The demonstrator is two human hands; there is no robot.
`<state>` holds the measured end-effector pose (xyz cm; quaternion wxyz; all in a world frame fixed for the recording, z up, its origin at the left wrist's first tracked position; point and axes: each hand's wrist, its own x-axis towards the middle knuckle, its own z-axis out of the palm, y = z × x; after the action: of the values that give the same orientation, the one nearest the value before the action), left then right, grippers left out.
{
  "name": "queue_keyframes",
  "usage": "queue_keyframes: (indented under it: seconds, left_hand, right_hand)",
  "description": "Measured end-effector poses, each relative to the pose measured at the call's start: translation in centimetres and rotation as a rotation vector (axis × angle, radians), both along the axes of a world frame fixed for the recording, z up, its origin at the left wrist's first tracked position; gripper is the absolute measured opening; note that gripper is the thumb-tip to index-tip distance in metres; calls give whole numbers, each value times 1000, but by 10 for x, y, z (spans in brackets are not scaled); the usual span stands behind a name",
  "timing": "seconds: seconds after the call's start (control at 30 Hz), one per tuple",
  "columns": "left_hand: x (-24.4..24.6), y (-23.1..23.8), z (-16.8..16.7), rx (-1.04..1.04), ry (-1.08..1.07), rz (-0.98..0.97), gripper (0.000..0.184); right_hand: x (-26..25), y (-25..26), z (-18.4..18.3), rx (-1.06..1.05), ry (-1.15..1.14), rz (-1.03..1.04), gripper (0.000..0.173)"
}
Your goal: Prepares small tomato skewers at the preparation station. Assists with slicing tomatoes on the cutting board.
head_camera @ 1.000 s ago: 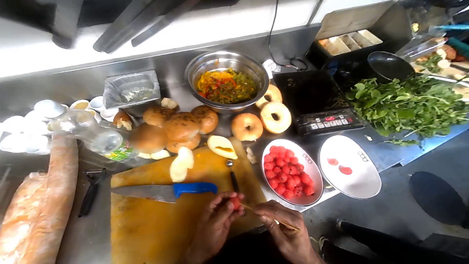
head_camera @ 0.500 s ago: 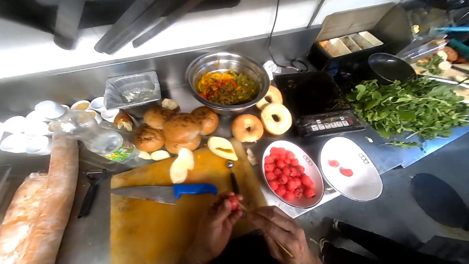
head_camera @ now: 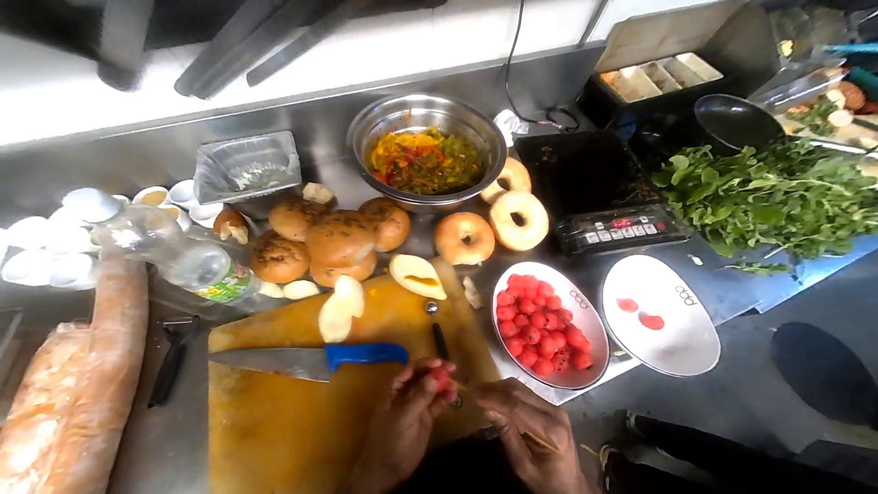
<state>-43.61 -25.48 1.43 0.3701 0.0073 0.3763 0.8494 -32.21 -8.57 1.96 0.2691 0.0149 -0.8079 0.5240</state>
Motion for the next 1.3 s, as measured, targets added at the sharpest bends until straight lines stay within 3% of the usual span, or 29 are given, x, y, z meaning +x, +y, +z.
queue_keyframes:
  seconds: [0.17,0.5,0.77,0.97,1.3]
  left_hand:
    - [0,0,-1,93,-158,-43,20]
    - [-2,-1,-3,94,-126,-25,21]
    - [0,0,-1,-28,1,-10,20]
    - [1,1,0,-21,-71,-6,20]
    - [0,-4,-2,3,-75,-17,23]
  right_hand:
    - [0,1,-2,38,27,-25,20]
    - [2,3,-3,-62,20,31,21]
    - [1,2,1,143,32,4,20]
    - [1,2,0,254,61,-18,21]
    - [0,2,-2,12,25,39,20]
